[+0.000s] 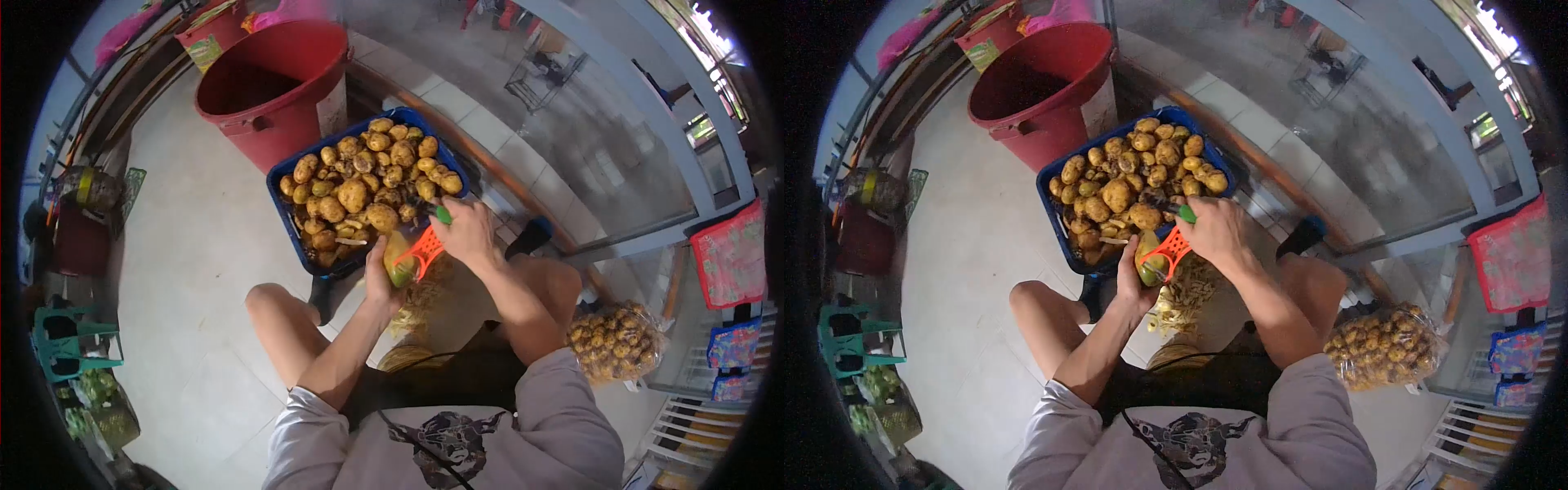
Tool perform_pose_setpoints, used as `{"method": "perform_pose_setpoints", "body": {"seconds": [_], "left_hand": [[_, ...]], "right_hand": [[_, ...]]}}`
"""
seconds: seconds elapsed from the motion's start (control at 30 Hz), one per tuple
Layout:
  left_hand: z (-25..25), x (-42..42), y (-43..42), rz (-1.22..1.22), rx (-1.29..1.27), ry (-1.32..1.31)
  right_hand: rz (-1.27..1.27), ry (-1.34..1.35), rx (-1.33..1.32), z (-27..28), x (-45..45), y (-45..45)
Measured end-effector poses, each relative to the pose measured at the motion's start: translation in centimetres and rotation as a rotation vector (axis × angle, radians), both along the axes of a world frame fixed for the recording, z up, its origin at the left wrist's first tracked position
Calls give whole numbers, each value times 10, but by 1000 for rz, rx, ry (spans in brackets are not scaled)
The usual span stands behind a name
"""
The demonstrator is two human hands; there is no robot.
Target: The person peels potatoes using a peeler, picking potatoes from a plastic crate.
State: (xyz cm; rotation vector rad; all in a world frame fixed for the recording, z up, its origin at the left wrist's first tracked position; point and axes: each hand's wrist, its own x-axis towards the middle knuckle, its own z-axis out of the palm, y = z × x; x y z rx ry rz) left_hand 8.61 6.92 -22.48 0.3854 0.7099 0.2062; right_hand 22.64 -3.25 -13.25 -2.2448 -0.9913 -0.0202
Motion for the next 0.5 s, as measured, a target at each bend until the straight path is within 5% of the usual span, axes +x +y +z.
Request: {"method": "perform_pose_setpoints", "body": {"seconds": [0.2,0.33,0.4,0.5], "left_hand": [[7,7,-6,95,-94,70],[18,-7,-7,-120,-69,-29],[45,-7,-15,-132,58,24],[26,-2,3,-103,-76,-24]], "right_hand": [[77,-312,-71,-10,2,3],[-99,-210,-320,-18,48,4],[-136,-100,-260,-24,72,1],[-182,-66,-159,-28,71,4]]}}
